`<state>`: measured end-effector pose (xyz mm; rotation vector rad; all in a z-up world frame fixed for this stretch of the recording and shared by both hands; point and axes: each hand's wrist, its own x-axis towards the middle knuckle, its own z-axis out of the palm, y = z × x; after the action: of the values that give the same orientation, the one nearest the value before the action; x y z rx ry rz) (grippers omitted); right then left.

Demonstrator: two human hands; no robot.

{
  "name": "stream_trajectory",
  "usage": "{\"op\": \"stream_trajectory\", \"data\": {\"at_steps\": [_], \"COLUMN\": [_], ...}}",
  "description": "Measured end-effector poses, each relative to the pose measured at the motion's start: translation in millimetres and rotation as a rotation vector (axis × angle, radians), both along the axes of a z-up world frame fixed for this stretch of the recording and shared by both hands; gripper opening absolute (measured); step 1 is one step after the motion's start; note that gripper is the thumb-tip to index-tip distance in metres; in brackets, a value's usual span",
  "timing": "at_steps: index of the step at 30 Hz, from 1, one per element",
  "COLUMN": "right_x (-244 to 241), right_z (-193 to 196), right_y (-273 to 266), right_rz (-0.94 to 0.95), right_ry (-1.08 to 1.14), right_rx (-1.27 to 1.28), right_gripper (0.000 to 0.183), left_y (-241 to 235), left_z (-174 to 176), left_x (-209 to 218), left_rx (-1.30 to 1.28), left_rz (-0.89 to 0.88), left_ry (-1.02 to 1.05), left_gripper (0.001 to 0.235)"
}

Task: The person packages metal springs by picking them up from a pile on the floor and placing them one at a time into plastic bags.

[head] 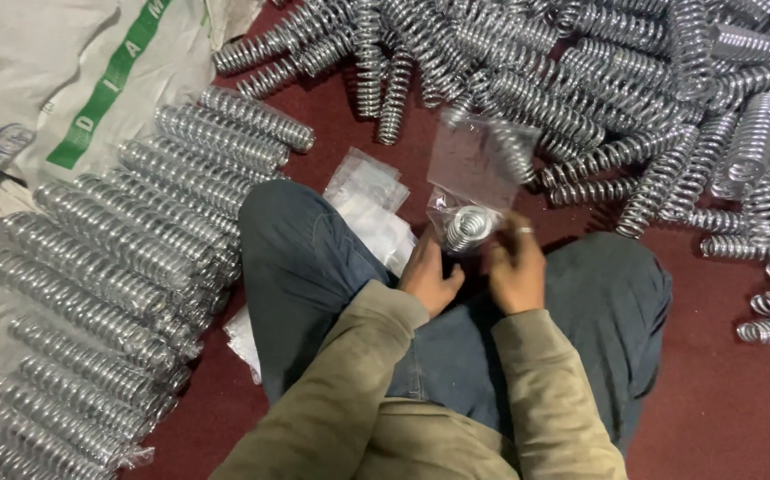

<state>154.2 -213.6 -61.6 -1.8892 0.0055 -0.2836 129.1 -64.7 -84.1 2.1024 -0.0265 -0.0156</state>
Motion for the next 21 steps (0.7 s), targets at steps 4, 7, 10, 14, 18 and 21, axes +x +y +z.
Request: {"op": "stream_trajectory", "data": {"at_steps": [4, 7, 10, 14, 18, 21], "right_x": [15, 6, -16, -28, -14, -25], "right_z": [-63, 19, 90, 127, 150, 158], "right_y": [-6, 21, 33, 19, 1, 1], "right_rz": [0.293, 0.364, 0.455, 0.467, 0.377, 0.574], "right_ry": [0.329, 0.507, 0.529, -0.072, -0.322, -0.541], "right_rx": [-0.501, -0.53, -0.524, -0.511, -0.482, -0.74], "right_gripper": [0.038, 0.052, 0.081, 0.025, 0.019, 0.006], "left_y": [3, 9, 13, 17, 13, 4], "left_z": [-59, -41, 54, 96, 84, 86], "left_x": [28, 30, 2, -51, -37, -4], "left_rx": [0.045, 0.138, 0.067, -0.103, 0.05, -0.053], "left_rz": [-0.101, -0.096, -0.08, -0.038, 0.039, -0.04], "left_ry": [0.306, 0.358, 0.442, 0.015, -0.43, -0.499], "left_gripper": [0.069, 0.066, 0.079, 0.081, 0.074, 0.059]}}
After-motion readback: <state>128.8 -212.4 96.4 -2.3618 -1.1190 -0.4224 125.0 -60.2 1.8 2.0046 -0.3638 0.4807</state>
